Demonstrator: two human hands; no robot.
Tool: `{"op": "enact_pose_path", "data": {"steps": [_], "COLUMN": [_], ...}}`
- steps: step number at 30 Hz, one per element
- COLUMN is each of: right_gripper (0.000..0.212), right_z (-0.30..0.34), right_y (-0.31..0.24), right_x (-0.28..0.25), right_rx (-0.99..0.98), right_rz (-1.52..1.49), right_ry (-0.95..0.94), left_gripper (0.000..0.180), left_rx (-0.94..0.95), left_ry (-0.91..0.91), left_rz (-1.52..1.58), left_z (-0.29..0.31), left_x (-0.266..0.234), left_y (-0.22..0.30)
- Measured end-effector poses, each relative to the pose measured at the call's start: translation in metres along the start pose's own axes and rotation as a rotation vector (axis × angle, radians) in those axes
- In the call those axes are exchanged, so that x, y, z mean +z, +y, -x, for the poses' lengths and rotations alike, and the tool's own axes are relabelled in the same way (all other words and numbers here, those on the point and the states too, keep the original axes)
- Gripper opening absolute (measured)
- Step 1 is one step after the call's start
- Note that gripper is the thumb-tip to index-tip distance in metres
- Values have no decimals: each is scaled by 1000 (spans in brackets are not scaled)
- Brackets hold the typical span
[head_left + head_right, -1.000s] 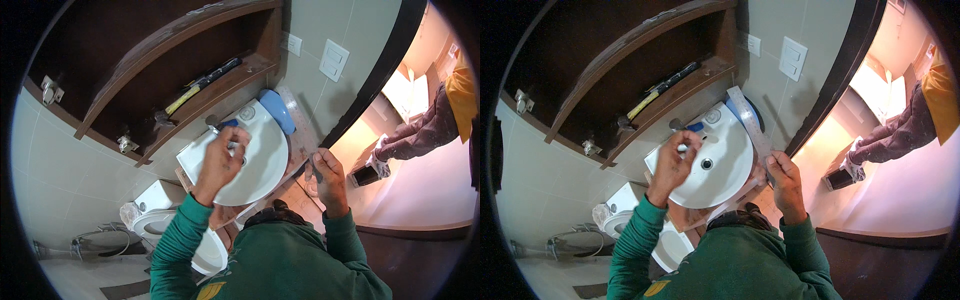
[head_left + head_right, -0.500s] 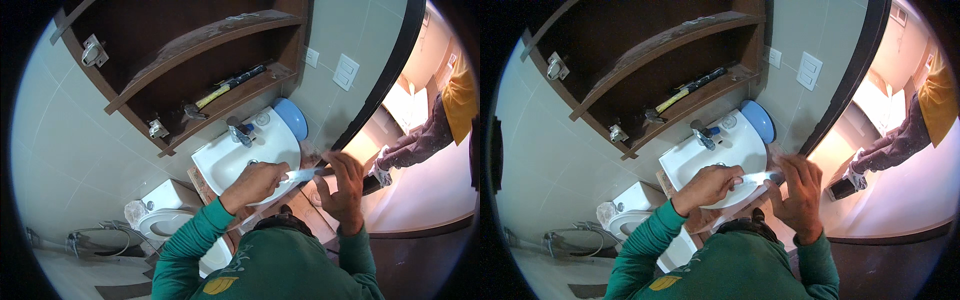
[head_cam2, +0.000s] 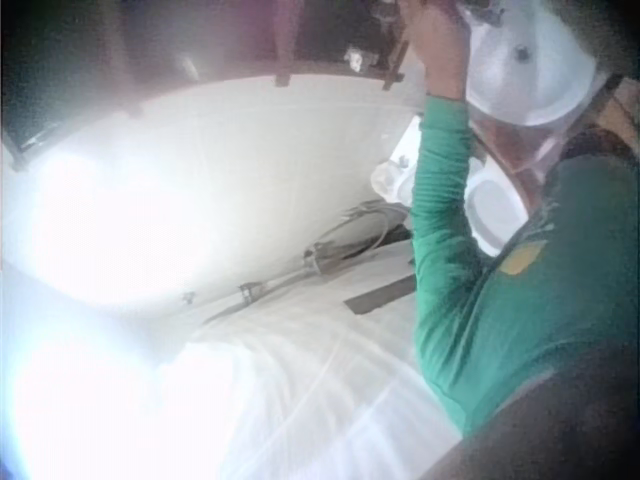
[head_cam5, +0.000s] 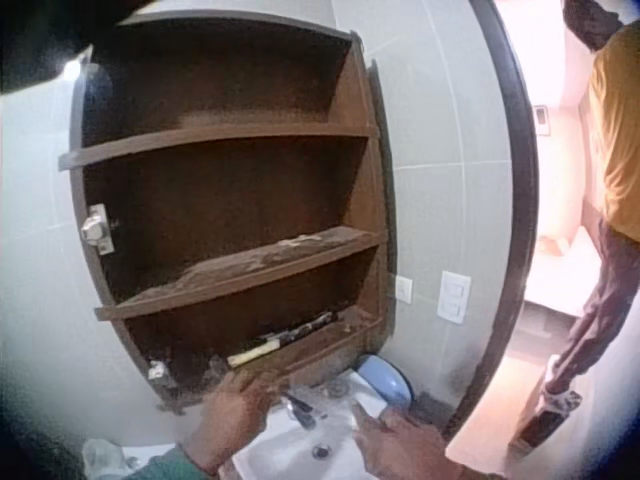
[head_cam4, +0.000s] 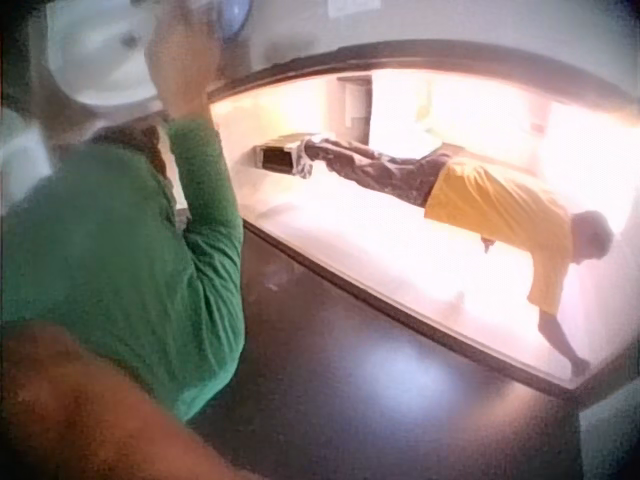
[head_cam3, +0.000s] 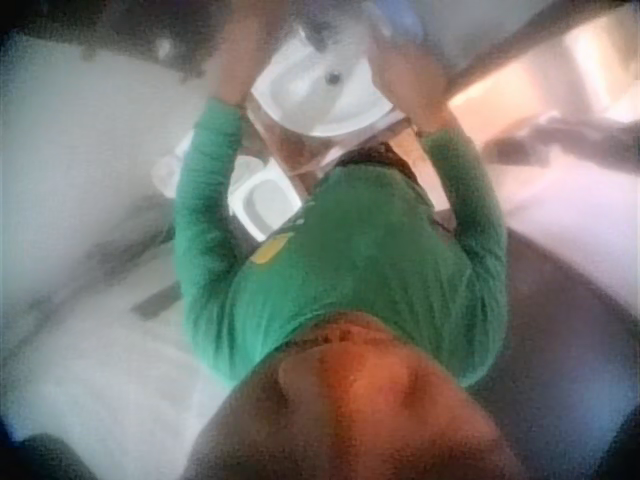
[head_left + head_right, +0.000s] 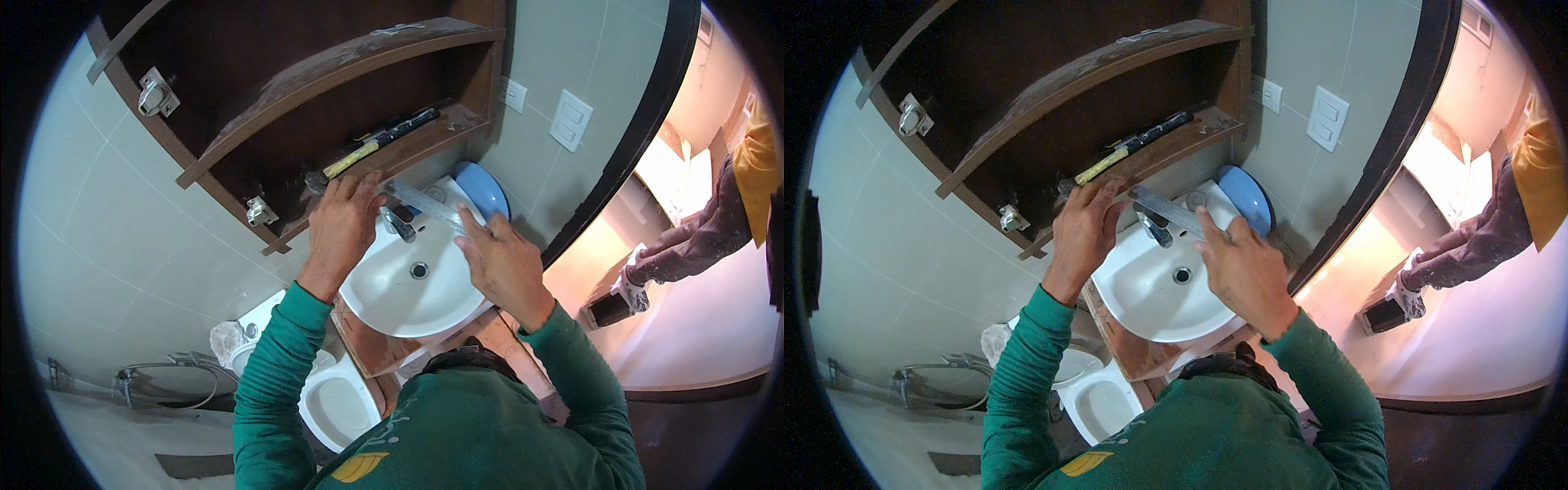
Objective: The person measures various parts of a wooden wall-mounted cabinet using a metal ruler. They measure the top, sides, and interior shelves, repositioning the ruler frequently to capture different dimensions. The person also briefly handles a small blue plastic bowl near the sink below the cabinet.
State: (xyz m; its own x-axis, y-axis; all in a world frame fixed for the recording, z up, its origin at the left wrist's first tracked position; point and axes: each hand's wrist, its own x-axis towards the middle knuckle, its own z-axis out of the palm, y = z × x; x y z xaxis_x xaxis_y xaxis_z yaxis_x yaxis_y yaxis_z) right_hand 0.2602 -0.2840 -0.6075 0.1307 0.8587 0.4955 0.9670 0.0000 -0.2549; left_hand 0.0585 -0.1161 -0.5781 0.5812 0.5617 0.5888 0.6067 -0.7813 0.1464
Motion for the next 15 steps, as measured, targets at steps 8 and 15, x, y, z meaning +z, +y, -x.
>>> {"op": "enact_pose_path", "data": {"steps": [8, 15], "right_gripper": [42, 43], "right_z": [-44, -60], "right_y": [4, 17], "right_x": [30, 34], "right_rx": [20, 63], "right_rz": [-64, -32], "right_ry": [-20, -78], "left_gripper": [71, 77], "left_rx": [130, 205], "left_ry": [-67, -185], "left_rz": [-385, -333], "left_z": [8, -14], "left_x": [33, 60], "left_y": [-16, -11]}}
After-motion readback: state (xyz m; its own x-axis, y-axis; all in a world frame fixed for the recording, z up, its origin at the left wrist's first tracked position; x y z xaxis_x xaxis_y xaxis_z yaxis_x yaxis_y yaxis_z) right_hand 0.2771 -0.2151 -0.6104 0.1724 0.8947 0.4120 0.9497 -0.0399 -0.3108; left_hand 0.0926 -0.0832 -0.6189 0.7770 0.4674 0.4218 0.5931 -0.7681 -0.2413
